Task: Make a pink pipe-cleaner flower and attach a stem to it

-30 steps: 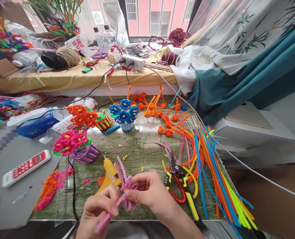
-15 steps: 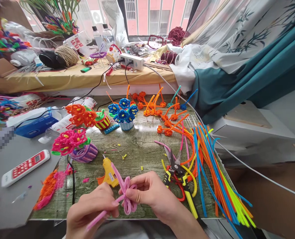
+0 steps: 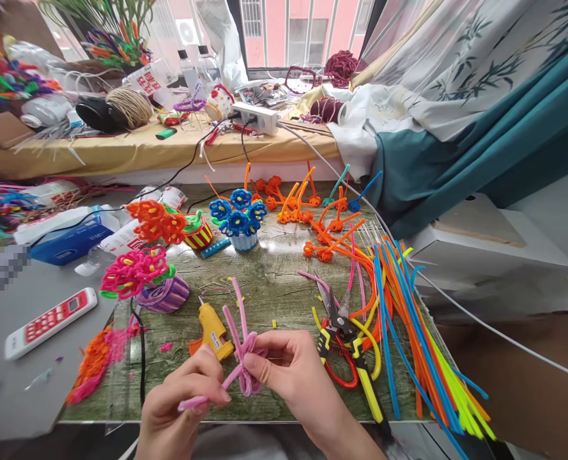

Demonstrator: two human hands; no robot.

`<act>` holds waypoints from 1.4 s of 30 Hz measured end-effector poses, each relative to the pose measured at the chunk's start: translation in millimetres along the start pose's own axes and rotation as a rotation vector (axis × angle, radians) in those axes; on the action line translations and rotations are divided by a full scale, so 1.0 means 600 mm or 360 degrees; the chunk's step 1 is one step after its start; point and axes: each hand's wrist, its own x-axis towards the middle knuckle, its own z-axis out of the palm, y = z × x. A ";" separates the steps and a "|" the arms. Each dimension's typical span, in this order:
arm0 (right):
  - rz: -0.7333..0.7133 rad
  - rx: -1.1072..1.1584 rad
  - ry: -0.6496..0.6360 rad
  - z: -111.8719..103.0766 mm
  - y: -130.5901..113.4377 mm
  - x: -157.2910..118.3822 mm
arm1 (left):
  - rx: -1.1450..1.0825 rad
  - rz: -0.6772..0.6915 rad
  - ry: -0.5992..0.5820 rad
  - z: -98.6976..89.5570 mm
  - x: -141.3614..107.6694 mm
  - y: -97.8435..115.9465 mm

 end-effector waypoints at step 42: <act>-0.0275 -0.0358 0.0080 -0.012 0.007 0.003 | -0.0434 -0.1082 0.0446 0.059 0.012 0.041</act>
